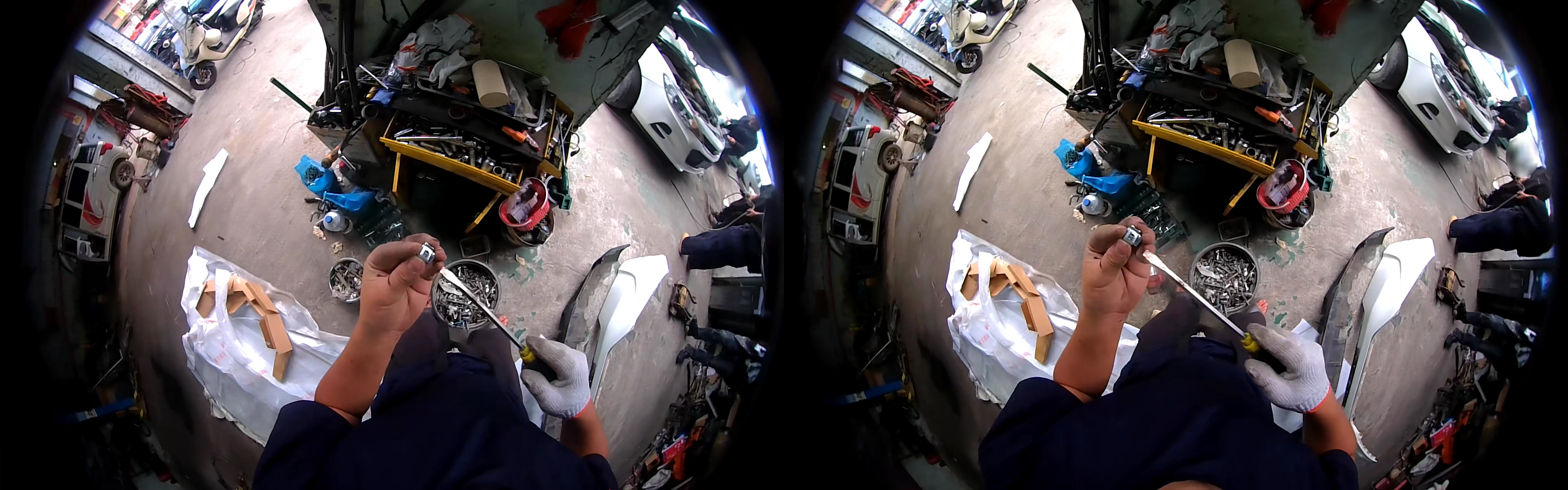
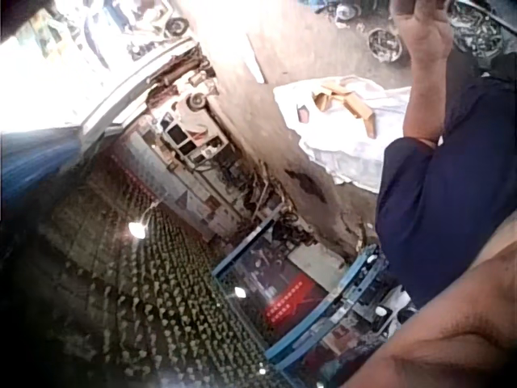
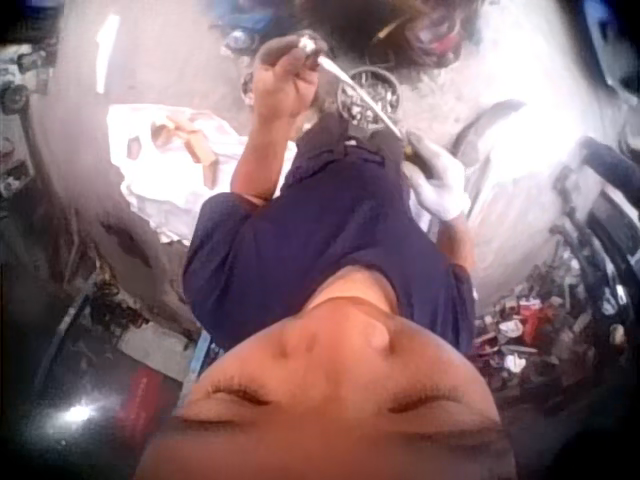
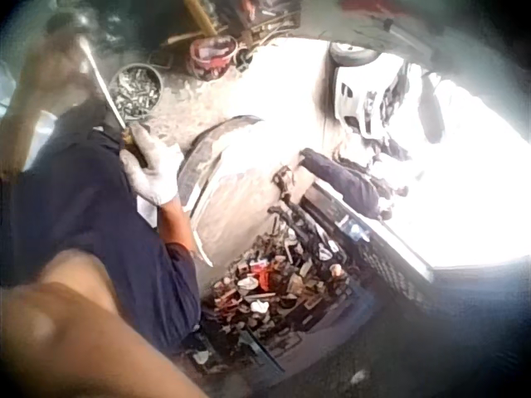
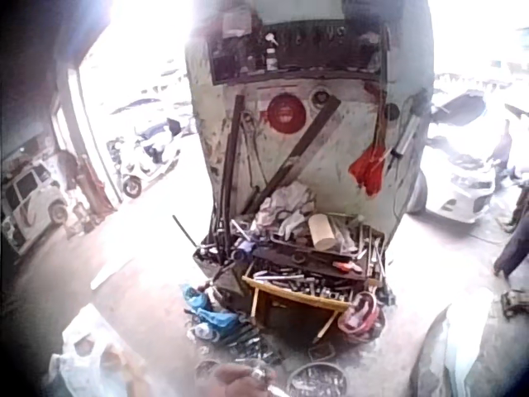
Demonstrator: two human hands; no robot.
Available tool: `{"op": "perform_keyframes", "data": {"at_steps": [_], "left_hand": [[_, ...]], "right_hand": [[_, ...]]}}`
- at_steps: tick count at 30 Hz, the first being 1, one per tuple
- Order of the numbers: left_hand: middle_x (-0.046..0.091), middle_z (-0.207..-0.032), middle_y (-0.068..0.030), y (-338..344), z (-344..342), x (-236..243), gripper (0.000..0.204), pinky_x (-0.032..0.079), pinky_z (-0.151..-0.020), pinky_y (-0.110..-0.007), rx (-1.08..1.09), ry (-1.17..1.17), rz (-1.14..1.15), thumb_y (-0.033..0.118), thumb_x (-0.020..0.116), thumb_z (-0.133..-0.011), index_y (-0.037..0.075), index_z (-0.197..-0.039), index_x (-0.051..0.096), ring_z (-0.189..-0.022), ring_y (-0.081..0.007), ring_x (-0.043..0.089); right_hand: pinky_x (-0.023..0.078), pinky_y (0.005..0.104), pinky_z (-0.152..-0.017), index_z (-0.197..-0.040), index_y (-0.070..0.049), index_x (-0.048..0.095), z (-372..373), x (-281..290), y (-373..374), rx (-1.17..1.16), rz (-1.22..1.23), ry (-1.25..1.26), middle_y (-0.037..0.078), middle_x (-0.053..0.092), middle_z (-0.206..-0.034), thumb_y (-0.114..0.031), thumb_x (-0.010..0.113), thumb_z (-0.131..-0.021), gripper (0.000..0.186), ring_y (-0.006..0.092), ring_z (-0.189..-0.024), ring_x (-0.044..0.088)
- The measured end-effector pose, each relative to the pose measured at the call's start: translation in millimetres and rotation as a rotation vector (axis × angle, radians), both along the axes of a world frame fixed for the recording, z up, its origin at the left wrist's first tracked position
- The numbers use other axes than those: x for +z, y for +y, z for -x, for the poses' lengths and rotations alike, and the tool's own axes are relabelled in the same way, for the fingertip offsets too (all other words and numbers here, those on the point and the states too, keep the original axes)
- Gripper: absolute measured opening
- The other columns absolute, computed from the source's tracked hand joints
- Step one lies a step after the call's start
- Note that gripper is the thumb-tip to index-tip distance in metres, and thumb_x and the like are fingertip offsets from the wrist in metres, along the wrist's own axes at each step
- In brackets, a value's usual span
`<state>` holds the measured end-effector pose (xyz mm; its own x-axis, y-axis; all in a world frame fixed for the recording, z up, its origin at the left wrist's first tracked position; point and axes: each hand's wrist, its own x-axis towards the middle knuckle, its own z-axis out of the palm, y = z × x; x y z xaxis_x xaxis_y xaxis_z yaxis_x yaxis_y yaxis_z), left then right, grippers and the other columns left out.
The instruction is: The person selects a screwdriver and a screw from a bin of hardware in a garage. They then walk to a white car and, with the help of a coworker, align and secure a front bumper to the vehicle using the screwdriver and screws.
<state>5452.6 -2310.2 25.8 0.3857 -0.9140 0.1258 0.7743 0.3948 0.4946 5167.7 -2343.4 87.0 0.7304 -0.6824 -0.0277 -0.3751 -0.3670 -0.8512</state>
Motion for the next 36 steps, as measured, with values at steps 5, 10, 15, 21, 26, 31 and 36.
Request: {"op": "perform_keyframes", "data": {"at_steps": [5,10,15,21,26,31,36], "left_hand": [[0.061,-0.113,-0.0169,17.1,0.3,7.1,0.021,0.052,-0.084,-0.033,-0.088,0.095,-0.024,0.004,0.065,-0.087,0.005,-0.109,0.066,-0.101,-0.0264,0.060],[0.063,-0.111,-0.0149,22.4,4.8,10.3,0.020,0.052,-0.083,-0.033,-0.142,0.121,-0.019,0.006,0.065,-0.088,0.003,-0.108,0.066,-0.099,-0.0254,0.059],[0.064,-0.108,-0.0126,25.9,9.3,13.9,0.017,0.052,-0.081,-0.033,-0.134,0.208,-0.016,0.008,0.063,-0.090,0.003,-0.105,0.066,-0.098,-0.0239,0.059],[0.065,-0.104,-0.0108,29.1,10.6,6.9,0.014,0.052,-0.077,-0.033,-0.068,0.246,-0.112,0.010,0.062,-0.091,0.004,-0.103,0.066,-0.095,-0.0233,0.060],[0.066,-0.103,-0.0106,29.0,5.9,2.4,0.013,0.053,-0.080,-0.033,-0.093,0.220,-0.130,0.010,0.062,-0.091,0.004,-0.102,0.067,-0.091,-0.0229,0.063],[0.068,-0.101,-0.0114,34.2,6.2,10.5,0.015,0.055,-0.084,-0.035,-0.021,0.082,-0.243,0.010,0.062,-0.092,0.002,-0.104,0.066,-0.091,-0.0241,0.066],[0.067,-0.106,-0.0130,36.8,2.2,14.0,0.016,0.054,-0.087,-0.035,-0.072,0.136,-0.197,0.005,0.059,-0.093,0.000,-0.107,0.065,-0.096,-0.0238,0.065]], "right_hand": [[0.053,0.0363,-0.069,-0.106,0.005,0.063,-13.8,14.6,27.2,-0.062,0.116,0.051,0.021,0.065,-0.084,-0.009,0.071,-0.066,0.043,0.0378,-0.077,0.066],[0.053,0.0358,-0.071,-0.113,0.002,0.062,-16.6,6.1,40.6,-0.106,0.142,-0.012,0.020,0.067,-0.088,-0.010,0.072,-0.071,0.044,0.0349,-0.079,0.067],[0.053,0.0343,-0.078,-0.117,0.001,0.061,-18.6,9.3,44.6,-0.108,0.026,-0.068,0.019,0.067,-0.091,-0.010,0.071,-0.074,0.046,0.0318,-0.086,0.068],[0.049,0.0326,-0.087,-0.121,0.002,0.059,-16.5,9.8,49.4,-0.168,-0.276,-0.026,0.020,0.068,-0.101,-0.012,0.069,-0.076,0.049,0.0258,-0.096,0.067],[0.044,0.0324,-0.096,-0.125,0.004,0.056,-12.3,7.6,47.7,-0.224,-0.584,-0.009,0.018,0.066,-0.110,-0.016,0.067,-0.078,0.052,0.0235,-0.105,0.062],[0.046,0.0212,-0.062,-0.127,0.002,0.055,-12.9,14.6,44.6,-0.290,-0.802,-0.031,0.006,0.064,-0.083,-0.012,0.064,-0.078,0.051,0.0081,-0.065,0.057],[0.038,0.0182,-0.052,-0.126,0.003,0.056,-16.2,9.8,43.0,-0.310,-0.733,-0.078,0.001,0.060,-0.074,-0.013,0.063,-0.077,0.052,0.0030,-0.056,0.048]]}}
